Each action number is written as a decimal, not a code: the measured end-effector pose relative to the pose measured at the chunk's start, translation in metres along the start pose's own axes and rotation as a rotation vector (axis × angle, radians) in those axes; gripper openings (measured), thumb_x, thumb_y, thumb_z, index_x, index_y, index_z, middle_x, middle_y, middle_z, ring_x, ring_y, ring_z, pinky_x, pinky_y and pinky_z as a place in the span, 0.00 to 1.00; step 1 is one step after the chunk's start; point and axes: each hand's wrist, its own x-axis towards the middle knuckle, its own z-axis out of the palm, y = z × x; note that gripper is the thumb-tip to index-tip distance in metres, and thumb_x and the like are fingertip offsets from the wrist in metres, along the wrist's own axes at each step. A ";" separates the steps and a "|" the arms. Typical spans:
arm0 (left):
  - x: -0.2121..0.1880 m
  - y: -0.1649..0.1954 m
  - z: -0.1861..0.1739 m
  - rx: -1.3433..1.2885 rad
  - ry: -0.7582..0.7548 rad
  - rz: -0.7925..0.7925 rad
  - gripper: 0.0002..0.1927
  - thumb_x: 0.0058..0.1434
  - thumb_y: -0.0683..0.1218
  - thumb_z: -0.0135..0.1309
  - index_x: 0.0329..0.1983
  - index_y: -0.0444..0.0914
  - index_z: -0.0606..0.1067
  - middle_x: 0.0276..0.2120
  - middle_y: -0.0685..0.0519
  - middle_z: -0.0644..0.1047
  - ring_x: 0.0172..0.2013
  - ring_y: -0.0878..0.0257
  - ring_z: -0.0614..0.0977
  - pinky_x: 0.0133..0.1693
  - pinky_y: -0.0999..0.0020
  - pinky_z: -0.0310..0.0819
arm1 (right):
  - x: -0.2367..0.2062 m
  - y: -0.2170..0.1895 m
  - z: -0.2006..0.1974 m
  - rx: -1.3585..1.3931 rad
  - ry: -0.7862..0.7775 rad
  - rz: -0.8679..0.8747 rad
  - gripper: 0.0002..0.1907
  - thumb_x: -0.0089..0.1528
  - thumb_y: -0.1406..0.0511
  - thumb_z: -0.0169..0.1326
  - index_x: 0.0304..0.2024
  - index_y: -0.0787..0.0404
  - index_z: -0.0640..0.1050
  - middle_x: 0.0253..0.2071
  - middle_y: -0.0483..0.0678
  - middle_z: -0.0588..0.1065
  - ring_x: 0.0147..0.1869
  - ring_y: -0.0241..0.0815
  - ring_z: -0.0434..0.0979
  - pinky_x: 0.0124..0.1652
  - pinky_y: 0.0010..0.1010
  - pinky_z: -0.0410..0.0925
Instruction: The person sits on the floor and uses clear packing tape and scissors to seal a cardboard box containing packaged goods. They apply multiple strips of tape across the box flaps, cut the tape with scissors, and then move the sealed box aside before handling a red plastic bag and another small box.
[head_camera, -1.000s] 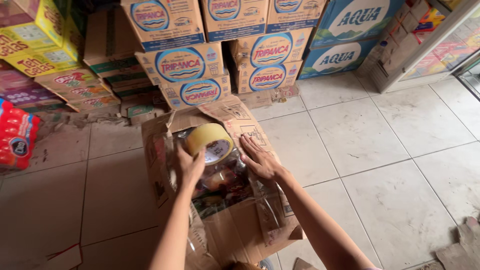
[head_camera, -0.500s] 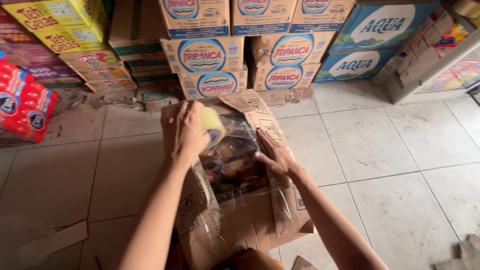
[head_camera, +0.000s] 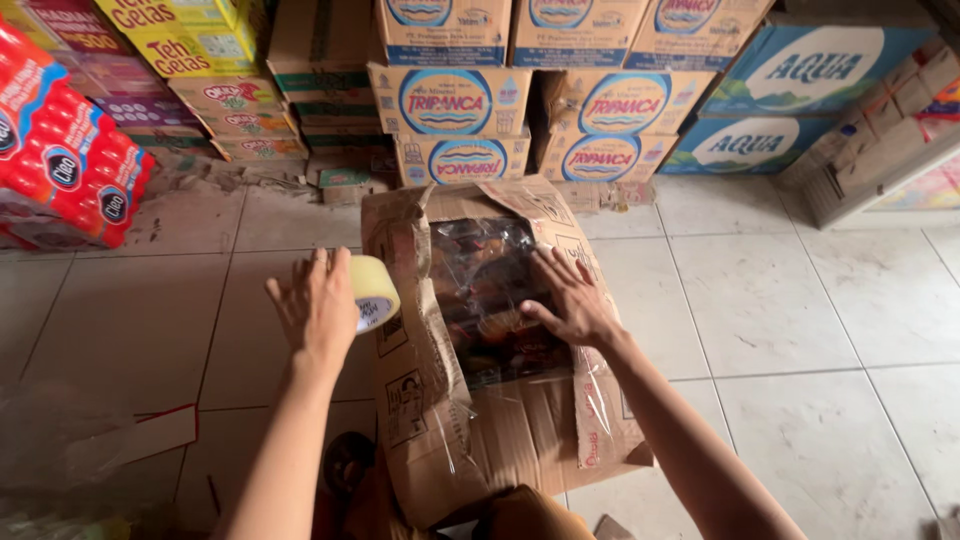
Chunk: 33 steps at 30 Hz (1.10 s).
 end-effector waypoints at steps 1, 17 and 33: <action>-0.005 -0.002 0.003 0.002 -0.043 -0.030 0.31 0.51 0.38 0.61 0.60 0.44 0.74 0.57 0.48 0.78 0.56 0.55 0.78 0.58 0.34 0.62 | 0.003 -0.010 0.002 -0.062 0.015 -0.024 0.48 0.66 0.38 0.37 0.76 0.63 0.52 0.80 0.56 0.49 0.83 0.56 0.41 0.74 0.56 0.35; -0.047 -0.029 0.034 -0.186 -0.102 -0.235 0.26 0.51 0.37 0.66 0.55 0.42 0.75 0.46 0.54 0.81 0.48 0.58 0.81 0.51 0.49 0.69 | 0.044 -0.161 0.051 -0.200 -0.087 -0.118 0.55 0.66 0.32 0.25 0.75 0.71 0.48 0.78 0.64 0.43 0.82 0.60 0.38 0.73 0.54 0.36; -0.085 -0.067 0.113 -1.073 0.009 -0.773 0.28 0.53 0.35 0.57 0.59 0.36 0.69 0.52 0.42 0.76 0.53 0.45 0.79 0.53 0.47 0.75 | 0.066 -0.200 0.089 0.024 0.067 -0.288 0.47 0.68 0.44 0.44 0.73 0.76 0.53 0.79 0.70 0.45 0.83 0.65 0.39 0.75 0.53 0.40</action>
